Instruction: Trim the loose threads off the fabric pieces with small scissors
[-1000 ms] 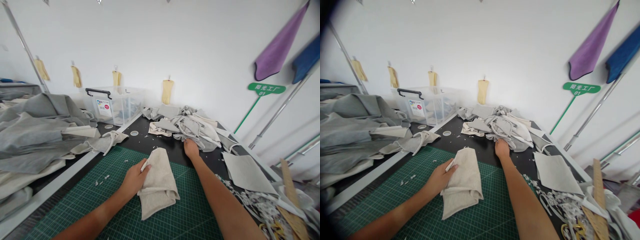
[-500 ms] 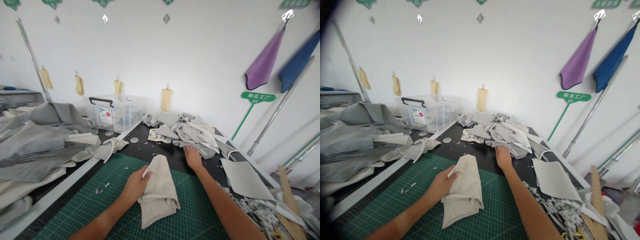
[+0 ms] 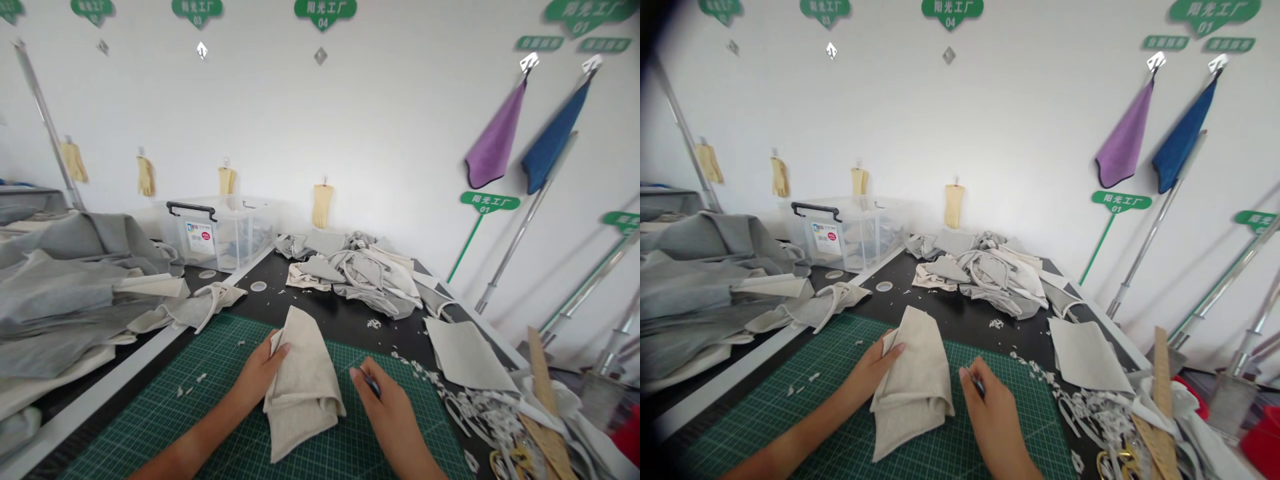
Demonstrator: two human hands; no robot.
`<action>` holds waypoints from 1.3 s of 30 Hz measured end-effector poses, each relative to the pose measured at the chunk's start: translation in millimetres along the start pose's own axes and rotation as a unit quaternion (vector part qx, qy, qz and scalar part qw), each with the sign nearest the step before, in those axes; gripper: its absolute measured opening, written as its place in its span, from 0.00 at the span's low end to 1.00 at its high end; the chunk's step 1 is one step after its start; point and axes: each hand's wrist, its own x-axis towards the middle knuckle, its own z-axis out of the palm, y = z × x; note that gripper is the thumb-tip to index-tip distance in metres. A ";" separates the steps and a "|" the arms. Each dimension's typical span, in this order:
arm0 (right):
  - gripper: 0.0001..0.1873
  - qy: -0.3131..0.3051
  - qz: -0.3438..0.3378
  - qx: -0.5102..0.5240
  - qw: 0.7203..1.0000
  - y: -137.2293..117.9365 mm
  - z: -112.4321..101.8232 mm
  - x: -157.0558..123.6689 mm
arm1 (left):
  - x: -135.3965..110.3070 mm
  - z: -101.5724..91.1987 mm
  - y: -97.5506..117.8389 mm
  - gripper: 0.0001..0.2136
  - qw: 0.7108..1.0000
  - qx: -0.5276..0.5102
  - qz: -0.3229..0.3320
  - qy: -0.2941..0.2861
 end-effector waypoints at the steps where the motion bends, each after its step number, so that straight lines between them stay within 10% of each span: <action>1: 0.23 -0.016 0.004 0.011 1.000 -6.0 0.6 -5.8 | -3.2 1.5 7.0 0.23 1.000 -0.028 0.001 -0.004; 16: 0.26 -0.142 0.028 0.051 0.988 -50.5 -4.2 -35.9 | -82.5 14.8 111.3 0.20 0.957 -0.039 0.102 -0.270; 28: 0.15 -0.060 -0.004 0.033 0.998 -45.3 -16.1 -30.2 | -85.3 13.5 119.8 0.20 0.960 -0.028 0.085 -0.267; 34: 0.17 -0.043 0.072 0.062 0.995 -30.7 -64.7 3.7 | -53.2 -15.1 108.5 0.18 0.972 -0.012 0.014 -0.235; 39: 0.22 -0.143 0.191 0.126 0.963 -16.7 -121.1 20.8 | -22.8 -63.8 89.6 0.20 0.963 0.023 -0.133 -0.232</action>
